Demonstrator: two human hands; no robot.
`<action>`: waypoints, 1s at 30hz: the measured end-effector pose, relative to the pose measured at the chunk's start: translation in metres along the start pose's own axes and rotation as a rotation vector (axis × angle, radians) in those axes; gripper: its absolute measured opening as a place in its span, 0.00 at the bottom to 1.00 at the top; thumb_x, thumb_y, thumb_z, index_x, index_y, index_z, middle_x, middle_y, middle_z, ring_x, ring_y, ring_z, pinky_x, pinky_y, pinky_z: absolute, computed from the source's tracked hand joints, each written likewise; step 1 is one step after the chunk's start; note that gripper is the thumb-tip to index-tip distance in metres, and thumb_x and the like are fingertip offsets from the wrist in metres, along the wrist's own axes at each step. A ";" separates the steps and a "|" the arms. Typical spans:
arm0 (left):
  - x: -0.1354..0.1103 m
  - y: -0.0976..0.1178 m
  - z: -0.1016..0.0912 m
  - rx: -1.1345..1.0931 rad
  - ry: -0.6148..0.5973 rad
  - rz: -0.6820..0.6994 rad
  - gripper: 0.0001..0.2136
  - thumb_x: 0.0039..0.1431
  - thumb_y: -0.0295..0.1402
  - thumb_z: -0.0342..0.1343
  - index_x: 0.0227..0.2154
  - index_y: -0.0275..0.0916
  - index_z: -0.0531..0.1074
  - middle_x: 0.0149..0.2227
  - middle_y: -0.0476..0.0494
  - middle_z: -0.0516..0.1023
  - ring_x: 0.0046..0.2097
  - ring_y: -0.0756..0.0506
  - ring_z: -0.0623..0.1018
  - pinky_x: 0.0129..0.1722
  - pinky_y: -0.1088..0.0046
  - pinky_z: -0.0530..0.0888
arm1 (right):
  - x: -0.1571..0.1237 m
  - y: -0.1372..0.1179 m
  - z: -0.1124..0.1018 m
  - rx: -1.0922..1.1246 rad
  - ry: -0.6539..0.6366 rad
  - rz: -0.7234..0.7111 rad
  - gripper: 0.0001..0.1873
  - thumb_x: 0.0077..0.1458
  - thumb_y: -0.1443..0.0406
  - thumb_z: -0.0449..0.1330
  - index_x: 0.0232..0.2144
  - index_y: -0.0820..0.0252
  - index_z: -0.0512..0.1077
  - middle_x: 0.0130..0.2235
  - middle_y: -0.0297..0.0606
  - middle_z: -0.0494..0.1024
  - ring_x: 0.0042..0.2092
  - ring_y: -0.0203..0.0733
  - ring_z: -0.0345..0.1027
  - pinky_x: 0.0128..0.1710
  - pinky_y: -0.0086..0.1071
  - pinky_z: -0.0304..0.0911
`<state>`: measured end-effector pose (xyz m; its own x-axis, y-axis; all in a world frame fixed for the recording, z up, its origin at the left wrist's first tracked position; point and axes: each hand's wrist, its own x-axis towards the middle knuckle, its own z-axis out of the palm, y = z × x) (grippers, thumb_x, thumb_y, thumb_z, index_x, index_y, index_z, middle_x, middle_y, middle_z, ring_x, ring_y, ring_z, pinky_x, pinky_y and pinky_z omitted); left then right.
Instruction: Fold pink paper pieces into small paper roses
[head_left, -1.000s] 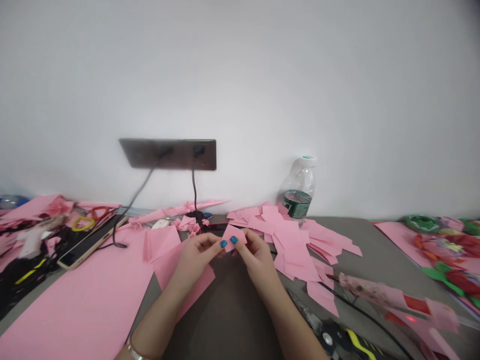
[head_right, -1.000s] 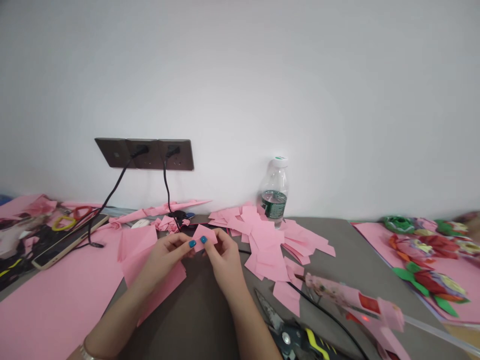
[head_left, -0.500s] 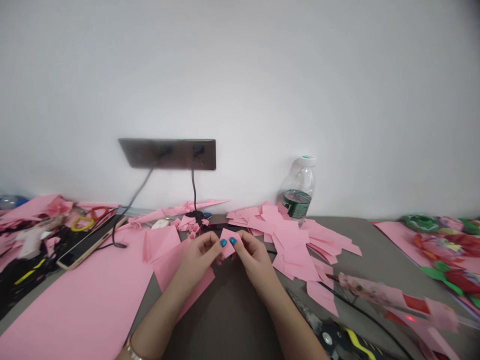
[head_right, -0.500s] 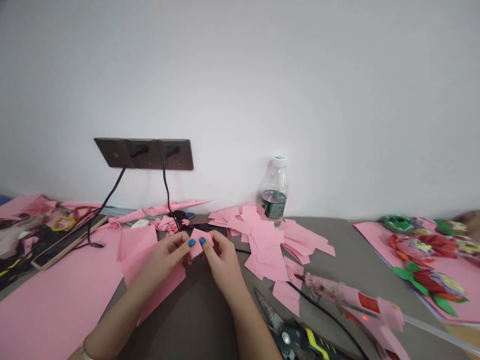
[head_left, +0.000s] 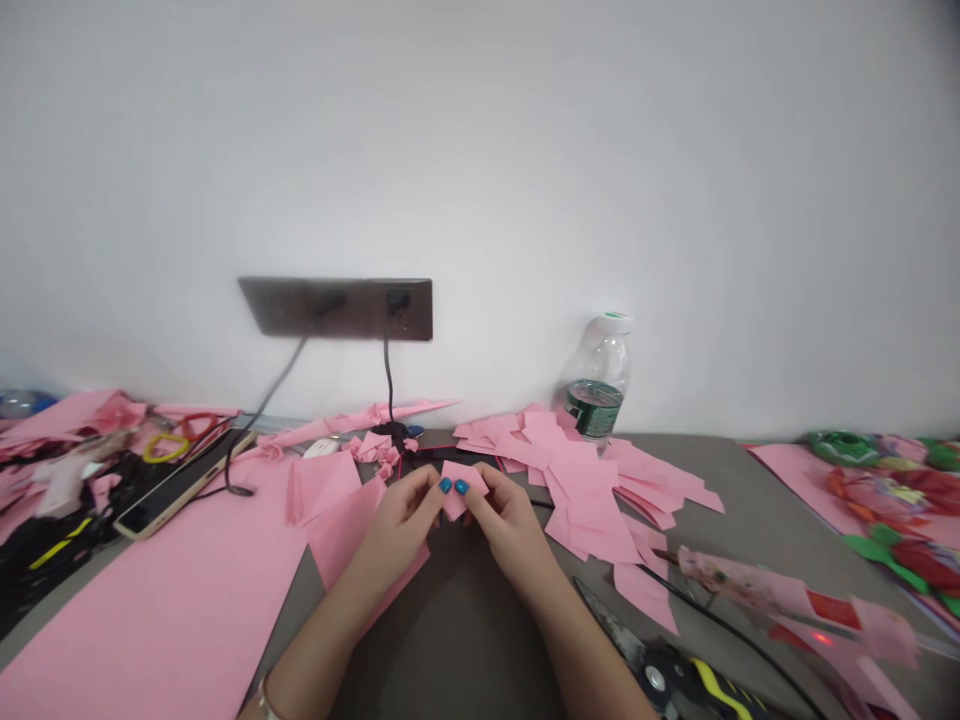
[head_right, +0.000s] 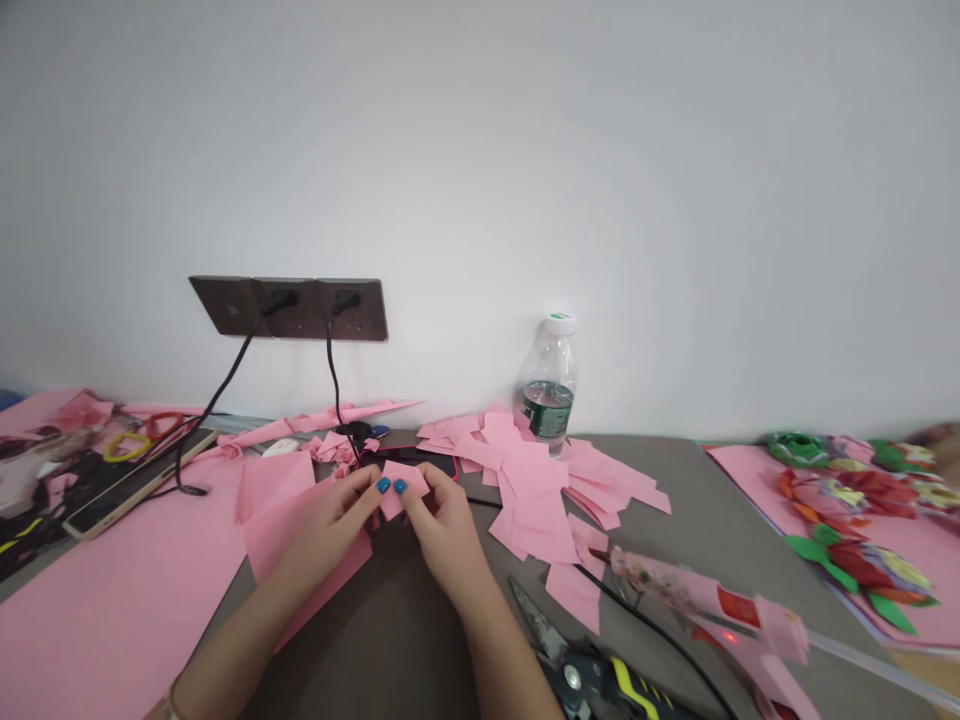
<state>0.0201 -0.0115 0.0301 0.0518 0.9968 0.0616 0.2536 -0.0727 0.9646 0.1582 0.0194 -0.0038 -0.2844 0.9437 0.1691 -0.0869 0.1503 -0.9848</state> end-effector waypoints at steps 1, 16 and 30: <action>0.000 0.000 0.000 0.032 -0.007 0.006 0.14 0.61 0.40 0.48 0.21 0.41 0.61 0.22 0.53 0.62 0.26 0.49 0.63 0.27 0.74 0.60 | 0.000 0.000 0.000 0.002 0.008 -0.002 0.17 0.55 0.52 0.58 0.26 0.59 0.65 0.24 0.29 0.62 0.25 0.34 0.55 0.24 0.27 0.53; 0.000 0.000 0.000 0.038 -0.104 -0.016 0.13 0.59 0.41 0.52 0.25 0.38 0.70 0.25 0.50 0.69 0.30 0.47 0.67 0.30 0.74 0.63 | 0.001 0.000 -0.001 0.061 0.089 -0.055 0.16 0.55 0.53 0.59 0.25 0.59 0.67 0.24 0.30 0.65 0.26 0.35 0.56 0.25 0.28 0.53; -0.001 0.003 0.000 0.054 -0.034 0.039 0.13 0.59 0.41 0.50 0.23 0.40 0.69 0.24 0.49 0.69 0.29 0.46 0.67 0.29 0.74 0.63 | 0.002 0.004 -0.002 0.060 0.095 -0.042 0.22 0.56 0.48 0.57 0.23 0.59 0.66 0.21 0.29 0.64 0.23 0.34 0.56 0.23 0.27 0.54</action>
<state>0.0210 -0.0128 0.0327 0.0947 0.9915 0.0894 0.3020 -0.1142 0.9464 0.1591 0.0228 -0.0075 -0.1880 0.9609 0.2032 -0.1545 0.1754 -0.9723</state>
